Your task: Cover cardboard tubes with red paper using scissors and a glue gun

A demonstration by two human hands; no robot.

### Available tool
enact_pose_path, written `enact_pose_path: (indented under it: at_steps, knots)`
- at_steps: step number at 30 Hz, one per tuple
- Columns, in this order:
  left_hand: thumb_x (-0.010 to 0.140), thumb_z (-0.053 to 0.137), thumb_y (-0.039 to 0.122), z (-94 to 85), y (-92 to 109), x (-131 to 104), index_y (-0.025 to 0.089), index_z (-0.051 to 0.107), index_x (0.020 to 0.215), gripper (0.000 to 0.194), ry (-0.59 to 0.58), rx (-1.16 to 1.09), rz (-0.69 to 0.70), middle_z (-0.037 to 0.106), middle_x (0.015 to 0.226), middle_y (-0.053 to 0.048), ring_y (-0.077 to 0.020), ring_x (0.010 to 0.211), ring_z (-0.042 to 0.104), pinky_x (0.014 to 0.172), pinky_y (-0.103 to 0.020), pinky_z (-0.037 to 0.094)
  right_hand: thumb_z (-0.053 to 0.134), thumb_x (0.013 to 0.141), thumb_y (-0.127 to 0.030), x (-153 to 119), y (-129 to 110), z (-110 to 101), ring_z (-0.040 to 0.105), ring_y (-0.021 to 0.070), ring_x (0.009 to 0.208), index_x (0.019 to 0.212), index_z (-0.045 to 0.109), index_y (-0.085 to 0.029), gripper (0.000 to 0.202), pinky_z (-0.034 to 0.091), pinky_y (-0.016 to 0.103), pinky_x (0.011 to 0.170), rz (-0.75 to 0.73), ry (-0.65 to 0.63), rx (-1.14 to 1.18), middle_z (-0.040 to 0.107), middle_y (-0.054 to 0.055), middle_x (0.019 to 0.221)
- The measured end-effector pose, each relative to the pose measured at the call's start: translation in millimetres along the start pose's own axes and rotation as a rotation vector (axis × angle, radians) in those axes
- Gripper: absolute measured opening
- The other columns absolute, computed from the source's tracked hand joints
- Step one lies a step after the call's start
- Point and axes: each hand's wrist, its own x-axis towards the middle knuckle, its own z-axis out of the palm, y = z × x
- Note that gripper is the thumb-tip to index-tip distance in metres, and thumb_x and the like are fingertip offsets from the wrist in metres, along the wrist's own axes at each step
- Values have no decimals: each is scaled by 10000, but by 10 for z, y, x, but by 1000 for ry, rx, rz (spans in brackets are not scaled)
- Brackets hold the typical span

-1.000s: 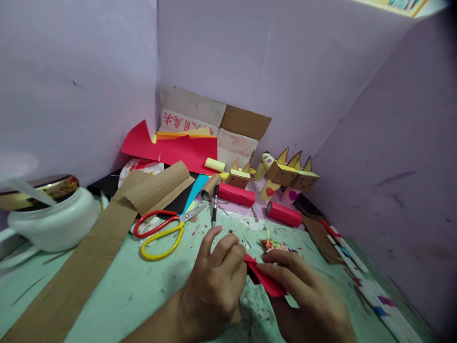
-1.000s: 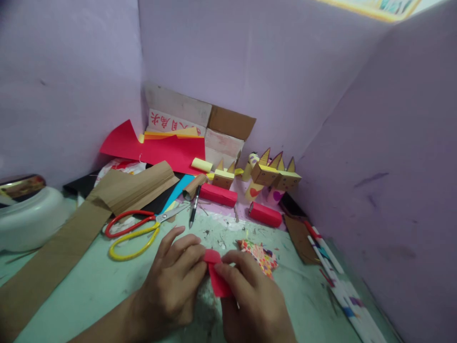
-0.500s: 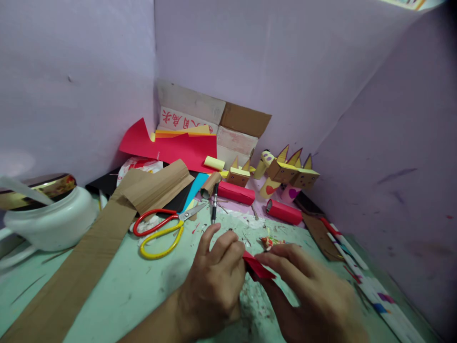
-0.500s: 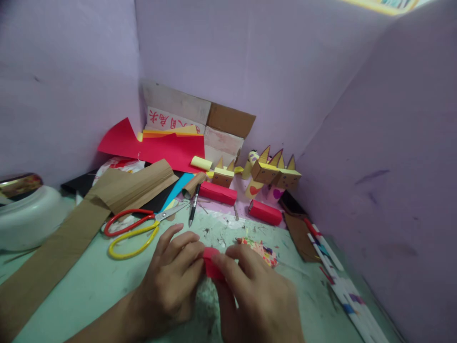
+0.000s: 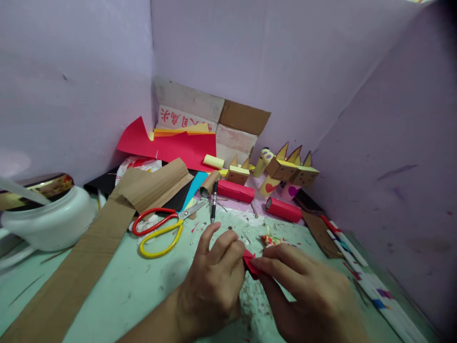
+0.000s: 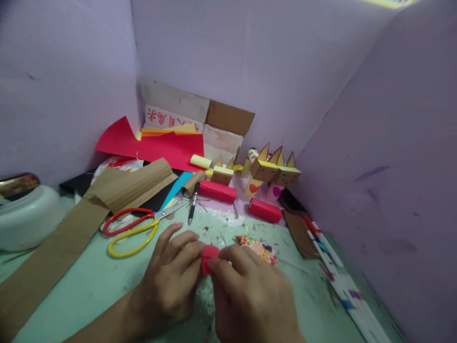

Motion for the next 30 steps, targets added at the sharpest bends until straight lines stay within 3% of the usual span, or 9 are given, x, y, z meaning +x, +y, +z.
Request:
enact_pose_path:
  at_steps: [7, 12, 18, 21, 24, 30]
  knots:
    - [728, 429, 28, -13, 5, 6, 100, 665, 760, 249, -9, 10, 13, 640, 865, -110, -259, 985, 521, 1070, -501, 259, 521, 837, -50, -26, -5, -18, 657, 151, 646, 814, 663, -192, 202, 497, 246, 566, -45, 19, 101, 700, 22, 742]
    - [747, 424, 31, -15, 12, 2, 118, 652, 723, 245, 2, 12, 7, 633, 867, -108, -253, 998, 522, 1078, -495, 262, 502, 847, -42, -55, -8, 84, 617, 138, 567, 781, 670, -187, 232, 456, 246, 513, -67, 66, 90, 673, 14, 669]
    - [735, 417, 24, -15, 13, -7, 94, 657, 812, 262, -15, 15, 18, 637, 921, -107, -247, 1017, 516, 1100, -477, 242, 525, 826, -77, -27, 12, 98, 625, 163, 588, 741, 668, -220, 219, 457, 259, 514, 44, -49, 45, 639, 6, 659]
    - [733, 419, 19, -15, 10, -5, 96, 661, 800, 262, 1, 3, 8, 641, 916, -109, -245, 1018, 522, 1096, -478, 252, 542, 822, -110, 11, 8, 42, 641, 170, 622, 819, 676, -236, 184, 451, 259, 499, 88, -111, 64, 664, 12, 744]
    - [745, 423, 28, -16, 5, -1, 100, 667, 791, 258, 2, -2, 1, 641, 913, -106, -246, 1016, 520, 1090, -478, 254, 560, 838, -162, 31, 9, -38, 662, 182, 685, 904, 664, -231, 141, 471, 269, 527, 81, -89, 49, 693, 32, 842]
    - [747, 429, 29, -12, 5, 1, 109, 647, 745, 233, -9, 8, -2, 637, 914, -107, -242, 1007, 515, 1089, -475, 248, 538, 856, -150, 41, 17, -62, 661, 173, 628, 793, 652, -244, 161, 431, 270, 500, 36, -85, -20, 706, 1, 778]
